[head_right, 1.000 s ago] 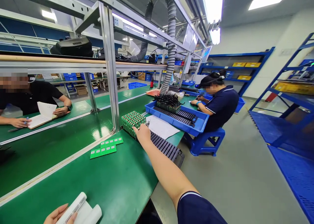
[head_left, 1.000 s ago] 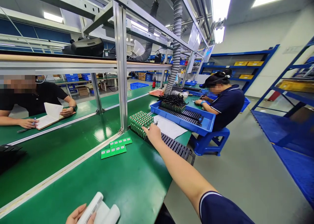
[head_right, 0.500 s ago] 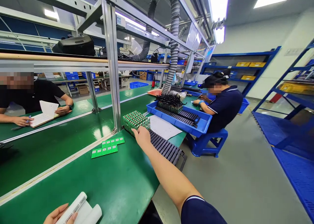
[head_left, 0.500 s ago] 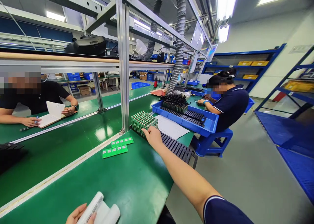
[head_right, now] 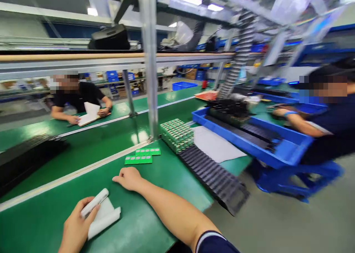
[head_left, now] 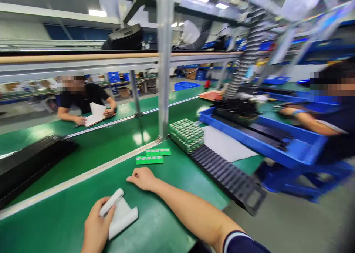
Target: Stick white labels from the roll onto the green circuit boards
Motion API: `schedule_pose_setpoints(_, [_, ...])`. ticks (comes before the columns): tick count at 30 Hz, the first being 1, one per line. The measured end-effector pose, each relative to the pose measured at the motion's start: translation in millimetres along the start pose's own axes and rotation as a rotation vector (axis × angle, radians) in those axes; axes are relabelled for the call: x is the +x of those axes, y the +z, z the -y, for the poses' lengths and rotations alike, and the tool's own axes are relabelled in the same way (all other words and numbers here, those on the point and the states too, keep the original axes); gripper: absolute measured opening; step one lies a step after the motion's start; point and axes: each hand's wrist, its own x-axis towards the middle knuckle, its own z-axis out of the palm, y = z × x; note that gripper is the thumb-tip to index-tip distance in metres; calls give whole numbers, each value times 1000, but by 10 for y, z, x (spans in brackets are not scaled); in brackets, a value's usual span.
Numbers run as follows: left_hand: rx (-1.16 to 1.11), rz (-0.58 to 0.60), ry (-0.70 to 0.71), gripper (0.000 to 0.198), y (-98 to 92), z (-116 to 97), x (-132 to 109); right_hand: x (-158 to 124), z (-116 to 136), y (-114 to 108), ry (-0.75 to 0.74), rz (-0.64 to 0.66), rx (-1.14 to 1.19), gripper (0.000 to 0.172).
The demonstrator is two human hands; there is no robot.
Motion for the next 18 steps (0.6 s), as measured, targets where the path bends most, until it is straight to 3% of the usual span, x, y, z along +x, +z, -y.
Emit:
schedule_pose_setpoints(1, [14, 45, 89, 16, -34, -51, 25, -2, 73, 85, -26, 2, 12, 24])
schedule_pose_setpoints(3, [91, 50, 91, 14, -87, -146, 74, -74, 157, 243, -112, 22, 47, 27])
schedule_pose_setpoints(6, [222, 55, 74, 17, -98, -185, 187, -117, 12, 454, -262, 63, 93, 43])
schedule_pose_setpoints(9, [316, 89, 82, 46, -73, -144, 320, 56, -234, 684, -380, -103, 75, 52])
schedule_pose_setpoints(12, [376, 151, 96, 30, -144, -141, 386, 219, -279, 856, -546, -168, 4, 55])
schedule_pose_setpoints(15, [425, 224, 140, 61, -508, -136, 318, 276, -193, 930, -674, -96, -46, 46])
schedule_pose_setpoints(18, [507, 221, 158, 59, -1279, -38, 151, 306, -221, 917, -717, -78, -56, 40])
